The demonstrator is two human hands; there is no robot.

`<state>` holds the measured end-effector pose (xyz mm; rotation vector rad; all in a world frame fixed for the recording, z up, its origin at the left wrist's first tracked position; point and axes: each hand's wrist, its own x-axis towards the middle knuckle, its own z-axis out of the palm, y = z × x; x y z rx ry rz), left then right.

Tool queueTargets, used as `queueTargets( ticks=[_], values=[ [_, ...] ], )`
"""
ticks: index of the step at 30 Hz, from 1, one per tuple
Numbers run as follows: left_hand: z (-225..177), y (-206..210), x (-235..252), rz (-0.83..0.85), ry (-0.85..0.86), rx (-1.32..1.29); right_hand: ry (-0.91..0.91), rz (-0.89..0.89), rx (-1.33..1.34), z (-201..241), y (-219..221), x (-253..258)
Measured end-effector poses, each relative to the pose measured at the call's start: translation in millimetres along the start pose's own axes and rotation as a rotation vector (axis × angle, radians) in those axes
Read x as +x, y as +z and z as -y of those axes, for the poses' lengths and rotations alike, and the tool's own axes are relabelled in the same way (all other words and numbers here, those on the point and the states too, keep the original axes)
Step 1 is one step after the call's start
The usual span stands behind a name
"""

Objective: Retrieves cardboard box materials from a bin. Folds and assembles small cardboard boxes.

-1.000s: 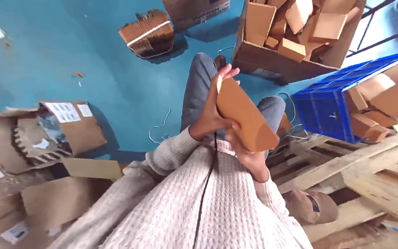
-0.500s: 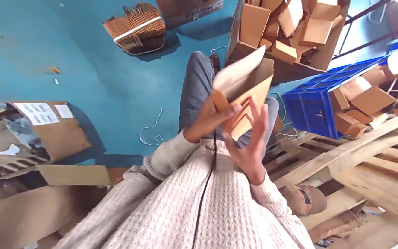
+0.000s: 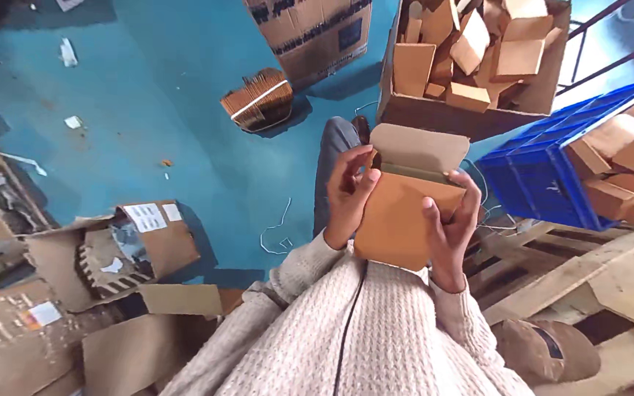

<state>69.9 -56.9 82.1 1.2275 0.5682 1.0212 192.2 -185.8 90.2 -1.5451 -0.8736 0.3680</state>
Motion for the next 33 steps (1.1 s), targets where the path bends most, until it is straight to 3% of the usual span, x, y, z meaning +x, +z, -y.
queueTargets(
  ticks=[5, 9, 16, 22, 27, 33],
  values=[
    [1, 4, -14, 0.114, -0.02, 0.098, 0.01, 0.035, -0.032, -9, -8, -10],
    [3, 6, -21, 0.219, -0.097, 0.177, 0.176, -0.009, 0.036, -16, -12, -22],
    [3, 13, -13, 0.204, -0.246, 0.049, 0.398, -0.062, 0.341, -9, -34, -9],
    [-13, -4, 14, 0.444, -0.192, 0.152, 0.266, 0.216, 0.402, -5, -55, 24],
    [-25, -13, 28, 0.607, -0.082, 0.269, 0.276, 0.248, 0.416, -1, -59, 25],
    [-14, -14, 14, 0.575, 0.096, 0.337, 0.152, 0.22, 0.48, -4, -50, 16]
  ],
)
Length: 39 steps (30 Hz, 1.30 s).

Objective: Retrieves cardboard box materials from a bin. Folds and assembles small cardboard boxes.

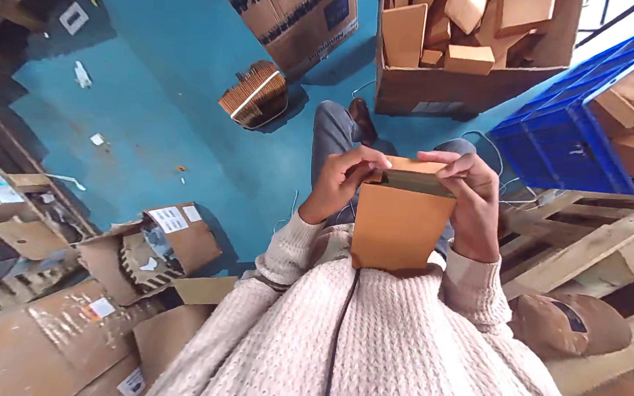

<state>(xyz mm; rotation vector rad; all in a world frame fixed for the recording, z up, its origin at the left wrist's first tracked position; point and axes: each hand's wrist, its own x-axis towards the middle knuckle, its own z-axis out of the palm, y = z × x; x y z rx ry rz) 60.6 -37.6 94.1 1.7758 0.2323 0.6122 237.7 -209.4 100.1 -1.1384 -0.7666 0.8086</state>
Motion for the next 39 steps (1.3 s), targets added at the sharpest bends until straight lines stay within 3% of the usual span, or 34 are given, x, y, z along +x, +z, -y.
queueTargets(
  ticks=[6, 9, 13, 16, 21, 27, 30, 34, 39],
  values=[
    [7, 33, -32, -0.158, -0.196, -0.423, -0.082, 0.066, -0.019, -25, 15, -21],
    [-1, 42, -36, -0.21, -0.138, -0.422, -0.199, 0.049, -0.096, -26, 21, -27],
    [-11, 42, -35, -0.221, -0.181, -0.466, -0.246, 0.037, -0.144, -18, 22, -30],
    [-14, 40, -34, -0.171, -0.206, -0.51, -0.226, 0.038, -0.162, -18, 22, -30],
    [-11, 37, -40, -0.159, -0.242, -0.367, -0.192, 0.015, -0.148, -20, 28, -33],
    [0, 40, -53, -0.158, -0.219, -0.509, -0.164, -0.007, -0.113, -23, 30, -39],
    [-3, 43, -68, -0.129, -0.298, -0.521, -0.152, -0.028, -0.05, -28, 29, -44],
    [-11, 44, -71, -0.217, -0.441, -0.469, -0.094, -0.024, -0.086, -31, 31, -46],
    [-9, 35, -53, -0.292, -0.366, -0.464, -0.023, 0.049, -0.243, -23, 22, -41]
  ],
)
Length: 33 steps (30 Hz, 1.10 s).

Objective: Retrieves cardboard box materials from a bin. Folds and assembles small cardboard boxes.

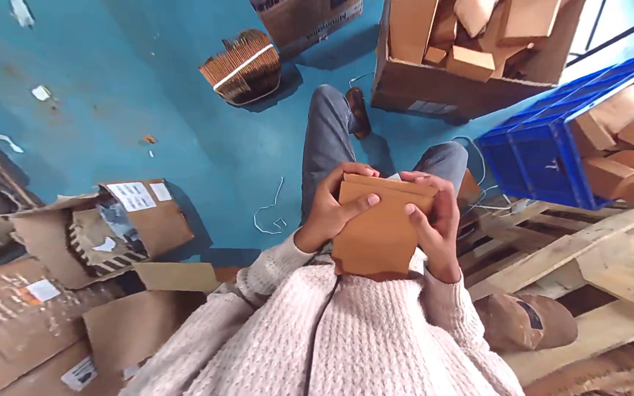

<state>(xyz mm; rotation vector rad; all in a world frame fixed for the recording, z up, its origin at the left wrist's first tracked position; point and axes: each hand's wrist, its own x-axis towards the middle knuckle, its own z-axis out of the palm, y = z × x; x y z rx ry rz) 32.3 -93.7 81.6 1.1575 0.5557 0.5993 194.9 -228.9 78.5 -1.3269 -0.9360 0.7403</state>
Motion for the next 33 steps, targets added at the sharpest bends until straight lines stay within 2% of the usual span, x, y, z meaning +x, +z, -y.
queueTargets(
  ticks=[5, 11, 13, 15, 17, 20, 23, 25, 27, 30, 31, 33],
  values=[
    [-10, 9, 14, -0.068, -0.057, 0.024, 0.003, -0.023, 0.031, 11, -9, 5],
    [-17, 17, 37, -0.013, 0.021, 0.007, -0.043, -0.041, -0.063, 23, -13, 19],
    [-18, 16, 51, -0.005, 0.047, 0.063, 0.057, 0.006, -0.181, 21, -20, 25],
    [-17, 10, 64, -0.011, 0.055, 0.176, 0.176, -0.027, -0.203, 14, -34, 33],
    [-14, -5, 75, -0.088, 0.059, 0.268, 0.242, -0.244, -0.138, -4, -53, 46],
    [-9, -31, 80, -0.294, -0.021, 0.264, 0.393, -0.718, 0.105, -39, -94, 86],
    [-4, -53, 77, -0.488, -0.152, 0.218, 0.259, -0.838, 0.216, -65, -148, 145],
    [0, -66, 71, -0.569, -0.191, 0.237, 0.124, -0.879, 0.082, -85, -187, 203],
    [4, -74, 66, -0.622, -0.202, 0.252, 0.126, -0.897, -0.126, -115, -228, 260],
    [9, -75, 60, -0.698, -0.201, 0.274, 0.445, -0.864, -0.547, -157, -264, 288],
    [10, -74, 59, -0.72, -0.2, 0.286, 0.556, -0.803, -0.694, -168, -267, 280],
    [13, -74, 60, -0.754, -0.197, 0.317, 0.662, -0.699, -0.855, -194, -265, 248]
  ],
)
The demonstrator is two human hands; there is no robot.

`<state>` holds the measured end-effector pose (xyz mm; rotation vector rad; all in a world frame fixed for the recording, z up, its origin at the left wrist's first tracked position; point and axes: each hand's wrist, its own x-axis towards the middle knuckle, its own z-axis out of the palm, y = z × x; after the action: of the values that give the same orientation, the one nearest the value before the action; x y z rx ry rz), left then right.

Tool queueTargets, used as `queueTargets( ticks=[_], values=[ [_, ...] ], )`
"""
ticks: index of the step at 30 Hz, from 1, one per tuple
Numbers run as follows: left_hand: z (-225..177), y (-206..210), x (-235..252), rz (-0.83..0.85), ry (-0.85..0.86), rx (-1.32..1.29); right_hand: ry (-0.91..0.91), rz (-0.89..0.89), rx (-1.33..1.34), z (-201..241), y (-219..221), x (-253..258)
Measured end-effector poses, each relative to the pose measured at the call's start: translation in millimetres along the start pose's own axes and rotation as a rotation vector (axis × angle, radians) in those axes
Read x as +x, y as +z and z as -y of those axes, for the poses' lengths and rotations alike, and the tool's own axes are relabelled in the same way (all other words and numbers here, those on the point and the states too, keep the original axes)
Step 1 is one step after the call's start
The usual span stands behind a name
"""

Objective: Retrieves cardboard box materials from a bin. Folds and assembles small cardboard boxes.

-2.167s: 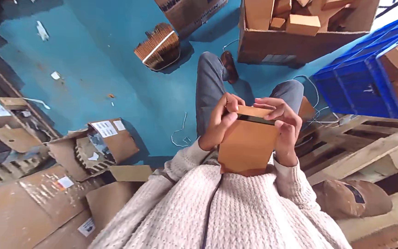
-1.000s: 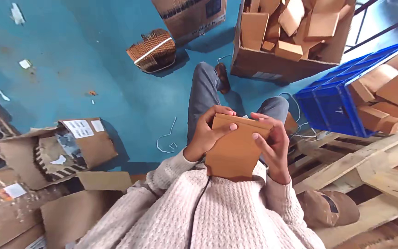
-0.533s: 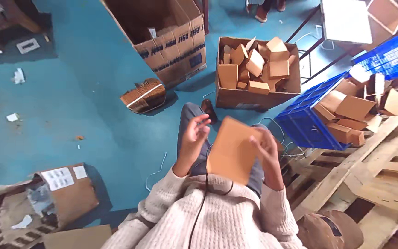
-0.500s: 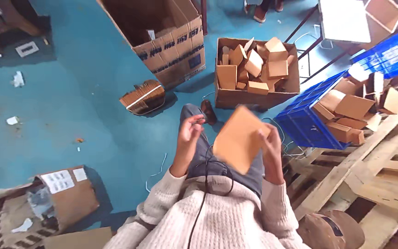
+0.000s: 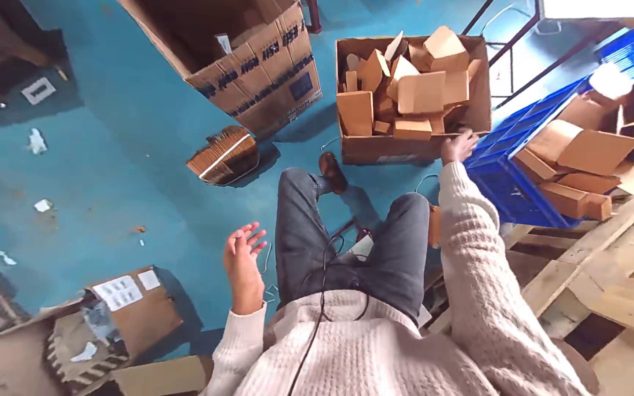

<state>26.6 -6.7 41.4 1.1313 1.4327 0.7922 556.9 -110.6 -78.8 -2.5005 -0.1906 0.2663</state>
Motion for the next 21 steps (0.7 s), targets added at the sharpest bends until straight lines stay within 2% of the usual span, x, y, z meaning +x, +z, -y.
queueTargets(
  ticks=[2, 4, 6, 8, 10, 12, 14, 17, 21],
  values=[
    [3, 4, 1, -0.021, -0.006, 0.02, 0.01, 0.021, -0.018, -54, 18, -24],
    [7, 13, 2, -0.028, -0.004, 0.05, 0.123, 0.023, -0.016, -114, 33, -56],
    [6, 22, 3, 0.009, 0.02, 0.111, 0.37, 0.006, -0.048, -187, 45, -99],
    [2, 38, 6, 0.082, 0.066, 0.187, 0.72, -0.004, -0.053, -257, 47, -140],
    [-3, 59, 5, 0.149, 0.092, 0.265, 1.038, 0.061, -0.002, -304, 37, -179],
    [-8, 81, 0, 0.203, 0.105, 0.303, 1.208, 0.115, 0.057, -335, 31, -207],
    [-11, 104, -7, 0.255, 0.116, 0.307, 1.234, 0.035, 0.101, -356, 40, -216],
    [-13, 131, -23, 0.33, 0.137, 0.329, 1.111, -0.092, 0.224, -353, 46, -198],
    [-11, 146, -46, 0.366, 0.138, 0.381, 0.952, 0.039, 0.143, -325, 61, -155]
  ],
)
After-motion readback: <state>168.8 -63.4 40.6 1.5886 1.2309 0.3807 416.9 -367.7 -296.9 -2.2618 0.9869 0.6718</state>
